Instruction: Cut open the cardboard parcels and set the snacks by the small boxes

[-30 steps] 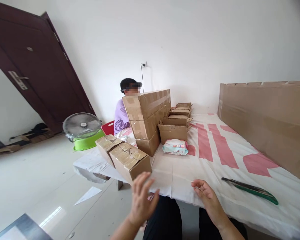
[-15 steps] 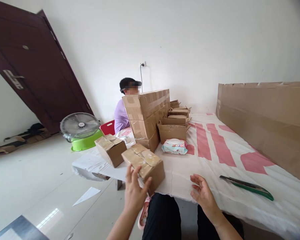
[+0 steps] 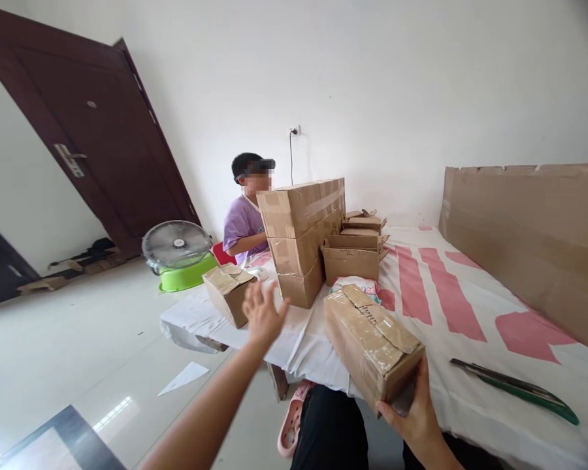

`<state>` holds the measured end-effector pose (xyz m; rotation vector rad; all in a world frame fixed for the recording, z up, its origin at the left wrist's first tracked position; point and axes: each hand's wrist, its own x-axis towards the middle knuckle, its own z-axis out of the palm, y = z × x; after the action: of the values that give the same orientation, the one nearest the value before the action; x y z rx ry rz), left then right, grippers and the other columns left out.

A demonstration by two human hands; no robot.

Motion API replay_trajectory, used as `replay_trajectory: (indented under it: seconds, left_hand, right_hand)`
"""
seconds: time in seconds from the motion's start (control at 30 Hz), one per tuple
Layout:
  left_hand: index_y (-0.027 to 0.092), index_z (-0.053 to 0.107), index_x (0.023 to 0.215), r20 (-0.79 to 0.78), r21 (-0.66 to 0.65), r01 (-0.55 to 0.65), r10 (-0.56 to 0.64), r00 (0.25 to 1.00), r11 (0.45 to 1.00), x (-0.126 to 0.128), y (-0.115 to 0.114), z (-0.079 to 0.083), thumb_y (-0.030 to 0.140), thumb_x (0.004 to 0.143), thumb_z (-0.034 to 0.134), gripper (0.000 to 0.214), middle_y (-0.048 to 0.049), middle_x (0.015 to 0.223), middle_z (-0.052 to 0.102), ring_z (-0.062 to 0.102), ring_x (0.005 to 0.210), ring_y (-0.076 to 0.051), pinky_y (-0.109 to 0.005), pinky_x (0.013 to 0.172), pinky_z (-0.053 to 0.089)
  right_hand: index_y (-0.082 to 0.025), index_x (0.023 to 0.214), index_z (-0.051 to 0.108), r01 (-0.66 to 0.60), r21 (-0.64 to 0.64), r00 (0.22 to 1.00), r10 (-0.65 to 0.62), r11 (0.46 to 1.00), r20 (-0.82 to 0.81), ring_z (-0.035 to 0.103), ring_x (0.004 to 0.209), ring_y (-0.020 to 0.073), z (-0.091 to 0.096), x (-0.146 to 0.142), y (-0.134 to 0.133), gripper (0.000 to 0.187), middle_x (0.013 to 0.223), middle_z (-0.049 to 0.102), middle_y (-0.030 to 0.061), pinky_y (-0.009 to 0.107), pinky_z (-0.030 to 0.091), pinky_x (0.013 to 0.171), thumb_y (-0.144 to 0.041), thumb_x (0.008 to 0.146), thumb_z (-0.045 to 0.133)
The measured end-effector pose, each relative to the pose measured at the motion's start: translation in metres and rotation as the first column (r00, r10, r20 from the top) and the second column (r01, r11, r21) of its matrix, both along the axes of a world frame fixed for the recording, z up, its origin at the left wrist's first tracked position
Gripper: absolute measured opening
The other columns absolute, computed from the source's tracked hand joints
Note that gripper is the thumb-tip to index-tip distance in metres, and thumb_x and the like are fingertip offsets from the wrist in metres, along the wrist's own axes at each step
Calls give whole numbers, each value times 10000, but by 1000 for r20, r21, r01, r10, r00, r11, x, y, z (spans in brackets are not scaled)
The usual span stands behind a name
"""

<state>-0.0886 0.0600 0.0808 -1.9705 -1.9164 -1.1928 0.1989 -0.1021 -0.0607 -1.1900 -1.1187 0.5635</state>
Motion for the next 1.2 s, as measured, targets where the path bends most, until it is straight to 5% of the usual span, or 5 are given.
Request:
replay_trajectory:
  seconds: [0.1, 0.4, 0.67, 0.9, 1.2]
  left_hand:
    - [300, 439, 1399, 27, -216, -290, 302, 953, 933, -68, 45, 20, 440, 837, 570, 593, -67, 1604, 126, 75, 1440, -447, -665, 1102, 163]
    - [234, 575, 1302, 70, -260, -197, 222, 972, 945, -146, 30, 0, 344, 901, 464, 430, -77, 1491, 387, 455, 1306, -330, -462, 1094, 380]
    - [304, 698, 1138, 191, -193, 282, -246, 950, 940, -191, -39, -20, 528, 778, 589, 438, -14, 1478, 457, 432, 1333, -354, -481, 1087, 395]
    - [289, 747, 1004, 378, -156, 489, -406, 832, 858, -163, -57, -17, 636, 746, 592, 459, -56, 1432, 511, 456, 1307, -380, -497, 1045, 438]
    - [195, 574, 1177, 218, 195, 145, -187, 958, 970, -91, -38, -29, 264, 784, 501, 406, -134, 1307, 522, 475, 1255, -329, -525, 1006, 445]
  right_hand:
    - [-398, 1514, 12, 38, 44, 997, -41, 998, 70, 151, 1443, 406, -3, 0, 1, 1265, 1606, 130, 17, 562, 148, 1172, -338, 572, 855]
    - [-397, 1513, 58, 45, 44, 998, -48, 998, 50, 177, 1426, 426, -4, 0, 1, 1242, 1591, 171, 11, 571, 165, 1162, -327, 566, 859]
    - [-383, 1511, -45, 64, 43, 980, -70, 997, 188, 184, 1405, 479, -7, 0, 3, 1196, 1591, 133, 37, 688, 218, 1093, -522, 634, 756]
    - [-349, 1516, -55, 103, 64, 960, -116, 993, 254, 204, 1403, 479, -3, -1, 2, 1149, 1591, 125, 76, 694, 258, 1074, -580, 683, 702]
    - [-261, 1530, -7, 232, 159, 901, -274, 960, 337, 294, 1378, 431, 10, -10, -9, 1035, 1571, 178, 154, 649, 338, 1061, -474, 773, 666]
